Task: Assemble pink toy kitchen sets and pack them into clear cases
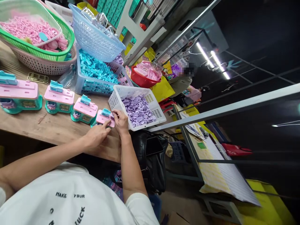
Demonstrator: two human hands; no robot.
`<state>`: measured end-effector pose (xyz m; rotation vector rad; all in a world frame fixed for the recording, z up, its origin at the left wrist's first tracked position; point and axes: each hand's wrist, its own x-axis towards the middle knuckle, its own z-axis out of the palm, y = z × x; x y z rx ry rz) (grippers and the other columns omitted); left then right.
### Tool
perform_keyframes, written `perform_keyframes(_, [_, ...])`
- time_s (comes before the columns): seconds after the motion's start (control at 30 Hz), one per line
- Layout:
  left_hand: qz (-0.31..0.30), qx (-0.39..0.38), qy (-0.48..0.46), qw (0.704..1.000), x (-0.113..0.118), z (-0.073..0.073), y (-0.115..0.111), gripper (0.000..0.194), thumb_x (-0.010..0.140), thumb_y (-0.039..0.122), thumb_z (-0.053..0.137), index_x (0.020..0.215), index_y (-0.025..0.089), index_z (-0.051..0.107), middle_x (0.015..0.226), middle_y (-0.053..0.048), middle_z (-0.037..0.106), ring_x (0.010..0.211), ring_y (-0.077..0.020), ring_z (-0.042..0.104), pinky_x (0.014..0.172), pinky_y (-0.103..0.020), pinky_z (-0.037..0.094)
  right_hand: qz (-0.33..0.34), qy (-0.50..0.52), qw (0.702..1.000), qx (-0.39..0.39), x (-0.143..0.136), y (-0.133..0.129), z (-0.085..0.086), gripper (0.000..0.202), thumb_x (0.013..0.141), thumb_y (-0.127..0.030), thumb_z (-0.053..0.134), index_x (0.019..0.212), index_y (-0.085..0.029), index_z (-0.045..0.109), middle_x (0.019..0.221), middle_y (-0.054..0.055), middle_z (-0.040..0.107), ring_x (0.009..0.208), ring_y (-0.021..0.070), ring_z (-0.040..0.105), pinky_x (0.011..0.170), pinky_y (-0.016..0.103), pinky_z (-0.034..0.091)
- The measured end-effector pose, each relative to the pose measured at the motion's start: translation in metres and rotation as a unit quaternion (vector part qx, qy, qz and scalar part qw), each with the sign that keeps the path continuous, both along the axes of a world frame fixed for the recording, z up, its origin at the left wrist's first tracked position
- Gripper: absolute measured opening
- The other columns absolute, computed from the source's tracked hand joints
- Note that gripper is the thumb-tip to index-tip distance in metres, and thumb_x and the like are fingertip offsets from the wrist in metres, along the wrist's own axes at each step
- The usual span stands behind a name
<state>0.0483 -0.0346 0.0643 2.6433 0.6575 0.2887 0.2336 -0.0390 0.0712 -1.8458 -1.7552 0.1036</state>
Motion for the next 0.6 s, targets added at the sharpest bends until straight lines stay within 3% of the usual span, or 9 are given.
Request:
perform_keyframes(0.17, [0.003, 0.013, 0.037, 0.999, 0.004, 0.009, 0.004, 0.038, 0.089, 0.003, 0.054, 0.125, 0.010, 0.063, 0.165, -0.024, 0.032, 0.108, -0.0309, 0.074, 0.088, -0.041, 0.062, 0.044, 0.013, 0.999, 0.011, 0.004, 0.002, 0.002, 0.024, 0.101, -0.024, 0.049, 0.100, -0.019, 0.072, 0.100, 0.009, 0.076, 0.094, 0.0207, 0.069, 0.092, 0.031, 0.053])
perform_keyframes(0.3, [-0.002, 0.018, 0.099, 0.995, 0.013, 0.017, 0.005, 0.043, 0.091, 0.002, 0.051, 0.131, 0.009, 0.062, 0.168, -0.026, 0.025, 0.105, -0.0318, 0.075, 0.081, -0.040, 0.064, 0.029, 0.014, 0.999, 0.026, 0.004, 0.000, -0.005, 0.023, 0.099, -0.022, 0.051, 0.100, -0.021, 0.074, 0.101, 0.008, 0.077, 0.097, 0.0220, 0.068, 0.093, 0.034, 0.052])
perform_keyframes(0.4, [-0.006, 0.033, 0.107, 0.994, 0.022, 0.020, 0.001, 0.045, 0.089, -0.002, 0.049, 0.131, 0.006, 0.065, 0.163, -0.030, 0.031, 0.115, -0.0377, 0.071, 0.085, -0.044, 0.064, -0.001, 0.034, 0.999, 0.040, 0.000, -0.003, -0.014, 0.024, 0.099, -0.023, 0.050, 0.101, -0.023, 0.074, 0.101, 0.008, 0.076, 0.096, 0.0222, 0.067, 0.093, 0.035, 0.053])
perform_keyframes(0.53, [-0.019, 0.051, 0.077, 0.996, 0.027, 0.018, -0.002, 0.044, 0.085, -0.006, 0.051, 0.124, 0.004, 0.069, 0.153, -0.034, 0.045, 0.141, -0.0412, 0.051, 0.096, -0.048, 0.060, -0.024, 0.042, 0.998, 0.040, -0.002, -0.001, -0.019, 0.025, 0.100, -0.026, 0.050, 0.103, -0.023, 0.074, 0.102, 0.008, 0.076, 0.097, 0.0230, 0.066, 0.094, 0.036, 0.053])
perform_keyframes(0.6, [-0.015, 0.025, 0.060, 0.998, 0.020, 0.013, 0.000, 0.043, 0.083, -0.006, 0.053, 0.121, 0.003, 0.068, 0.156, -0.034, 0.041, 0.134, -0.0400, 0.059, 0.093, -0.046, 0.060, -0.023, 0.033, 0.999, 0.029, -0.002, 0.000, -0.016, 0.026, 0.099, -0.026, 0.049, 0.104, -0.022, 0.074, 0.102, 0.010, 0.075, 0.098, 0.0236, 0.067, 0.096, 0.038, 0.053])
